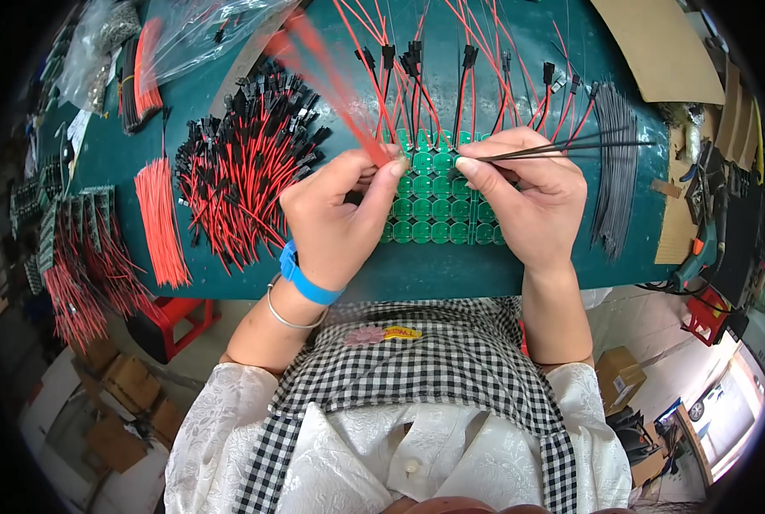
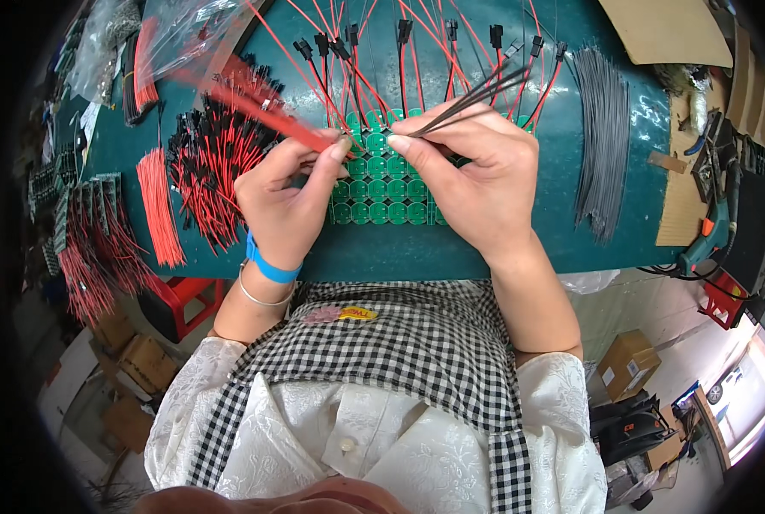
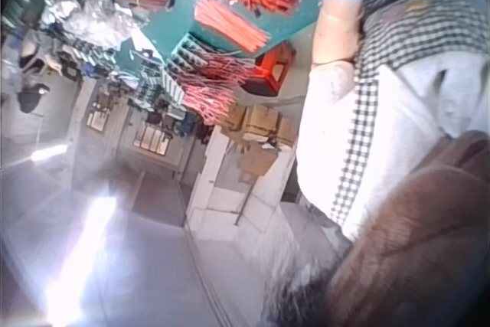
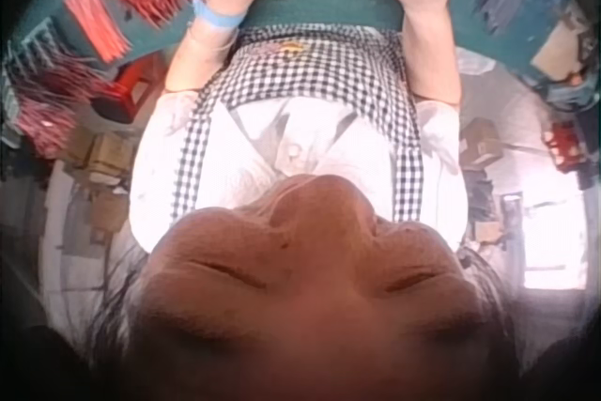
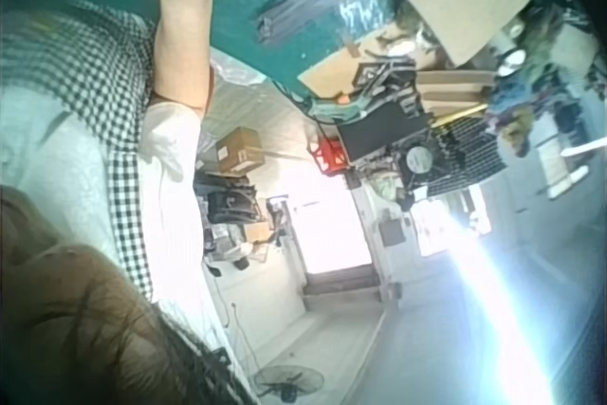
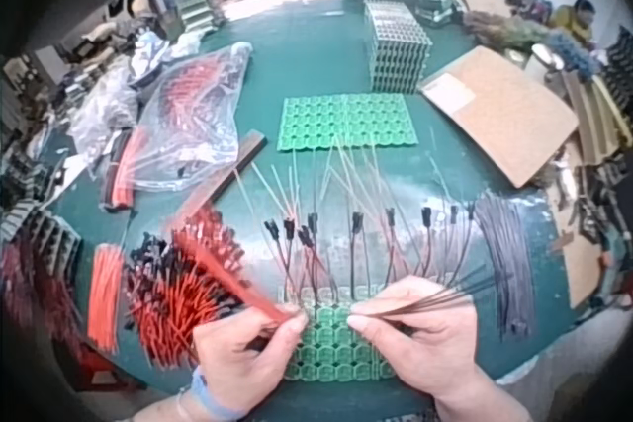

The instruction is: Insert red and black wires into green LED circuit boards at an assembly line station.

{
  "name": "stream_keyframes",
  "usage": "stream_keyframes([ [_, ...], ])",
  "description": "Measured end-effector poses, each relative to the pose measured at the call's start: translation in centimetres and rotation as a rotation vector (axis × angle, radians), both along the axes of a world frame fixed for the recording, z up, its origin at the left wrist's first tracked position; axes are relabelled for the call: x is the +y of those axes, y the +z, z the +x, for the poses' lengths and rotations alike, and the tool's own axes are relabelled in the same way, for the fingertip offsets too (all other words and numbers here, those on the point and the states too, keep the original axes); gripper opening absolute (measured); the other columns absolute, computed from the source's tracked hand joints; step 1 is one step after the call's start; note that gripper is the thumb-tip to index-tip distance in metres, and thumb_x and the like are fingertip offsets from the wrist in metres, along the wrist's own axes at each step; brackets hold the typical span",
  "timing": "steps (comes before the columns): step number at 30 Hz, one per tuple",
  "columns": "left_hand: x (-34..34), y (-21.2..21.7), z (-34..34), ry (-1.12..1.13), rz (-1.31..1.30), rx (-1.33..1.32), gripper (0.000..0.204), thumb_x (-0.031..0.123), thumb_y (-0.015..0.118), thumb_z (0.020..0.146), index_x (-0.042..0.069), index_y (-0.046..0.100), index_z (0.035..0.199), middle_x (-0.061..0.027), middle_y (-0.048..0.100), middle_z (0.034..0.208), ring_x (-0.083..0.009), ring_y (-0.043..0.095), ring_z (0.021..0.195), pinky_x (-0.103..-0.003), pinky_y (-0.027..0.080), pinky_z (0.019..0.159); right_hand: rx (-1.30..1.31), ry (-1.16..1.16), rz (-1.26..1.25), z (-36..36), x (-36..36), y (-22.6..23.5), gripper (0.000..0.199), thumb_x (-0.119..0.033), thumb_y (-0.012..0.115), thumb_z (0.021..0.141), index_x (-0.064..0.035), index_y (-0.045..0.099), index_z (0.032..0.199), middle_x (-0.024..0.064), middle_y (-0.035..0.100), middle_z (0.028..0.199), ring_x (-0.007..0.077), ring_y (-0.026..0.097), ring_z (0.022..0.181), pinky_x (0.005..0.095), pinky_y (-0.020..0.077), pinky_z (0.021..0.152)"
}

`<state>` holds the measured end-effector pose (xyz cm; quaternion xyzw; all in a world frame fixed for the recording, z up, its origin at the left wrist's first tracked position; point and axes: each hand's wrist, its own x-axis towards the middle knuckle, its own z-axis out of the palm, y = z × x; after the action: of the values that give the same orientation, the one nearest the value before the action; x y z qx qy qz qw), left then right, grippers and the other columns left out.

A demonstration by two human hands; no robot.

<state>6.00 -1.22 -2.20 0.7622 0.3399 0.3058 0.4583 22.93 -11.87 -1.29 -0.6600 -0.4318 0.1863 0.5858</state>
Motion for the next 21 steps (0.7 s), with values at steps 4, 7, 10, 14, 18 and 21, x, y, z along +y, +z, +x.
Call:
stream_keyframes([
  [4,-0.4,2.0,-0.3,-0.028,-0.226,-0.056,0.012,0.004,0.073,0.09,-0.002,0.073,0.1,-0.0101,0.075,0.081,-0.0135,0.073,0.069,-0.024,0.056,0.061,-0.012,-0.007,-0.039,0.0,0.0,0.0,0.01,0.003,0.081,0.077,0.0015,0.078,0.087,0.0111,0.076,0.087,0.0154,0.071,0.074,0.0254,0.0564,0.065],
  [7,-0.6,2.3,0.2,-0.053,-0.279,-0.068,0.01,0.004,0.072,0.09,-0.003,0.073,0.098,-0.0097,0.074,0.078,-0.0132,0.072,0.067,-0.024,0.056,0.06,0.051,-0.025,-0.064,-0.2,-0.1,0.0,0.009,0.002,0.08,0.078,0.0013,0.078,0.088,0.0105,0.075,0.087,0.014,0.07,0.072,0.0246,0.0559,0.063],
  [10,-0.5,2.0,0.6,-0.085,-0.184,-0.025,0.009,0.004,0.073,0.089,-0.002,0.073,0.096,-0.0094,0.073,0.074,-0.0129,0.071,0.064,-0.024,0.055,0.059,0.07,-0.043,-0.088,-0.3,-0.1,-0.1,0.009,0.001,0.08,0.079,0.002,0.078,0.088,0.0096,0.075,0.086,0.0124,0.069,0.069,0.0232,0.0547,0.06],
  [14,-0.2,1.3,0.8,-0.102,-0.037,0.044,0.01,0.004,0.075,0.087,-0.002,0.071,0.094,-0.0096,0.072,0.071,-0.0136,0.072,0.063,-0.025,0.055,0.057,0.081,-0.026,-0.095,-0.4,0.0,-0.3,0.008,0.001,0.079,0.079,0.003,0.077,0.086,0.0094,0.074,0.083,0.0114,0.068,0.065,0.0223,0.0533,0.057],
  [18,-0.7,0.6,1.4,-0.021,-0.097,-0.037,0.009,0.003,0.076,0.086,-0.001,0.069,0.09,-0.0108,0.072,0.072,-0.0156,0.073,0.065,-0.026,0.056,0.057,0.068,-0.031,-0.099,-0.8,0.4,-0.5,0.007,0.001,0.079,0.078,0.0049,0.075,0.083,0.0092,0.072,0.079,0.0103,0.066,0.061,0.0222,0.0516,0.054],
  [21,-0.7,0.2,1.3,-0.017,-0.075,-0.037,0.009,0.003,0.077,0.086,-0.001,0.069,0.089,-0.0115,0.073,0.073,-0.0167,0.074,0.066,-0.026,0.056,0.058,0.047,-0.05,-0.126,-0.8,0.4,-0.4,0.008,0.001,0.079,0.078,0.0058,0.073,0.081,0.0086,0.07,0.076,0.0093,0.064,0.058,0.0222,0.0492,0.052],
])
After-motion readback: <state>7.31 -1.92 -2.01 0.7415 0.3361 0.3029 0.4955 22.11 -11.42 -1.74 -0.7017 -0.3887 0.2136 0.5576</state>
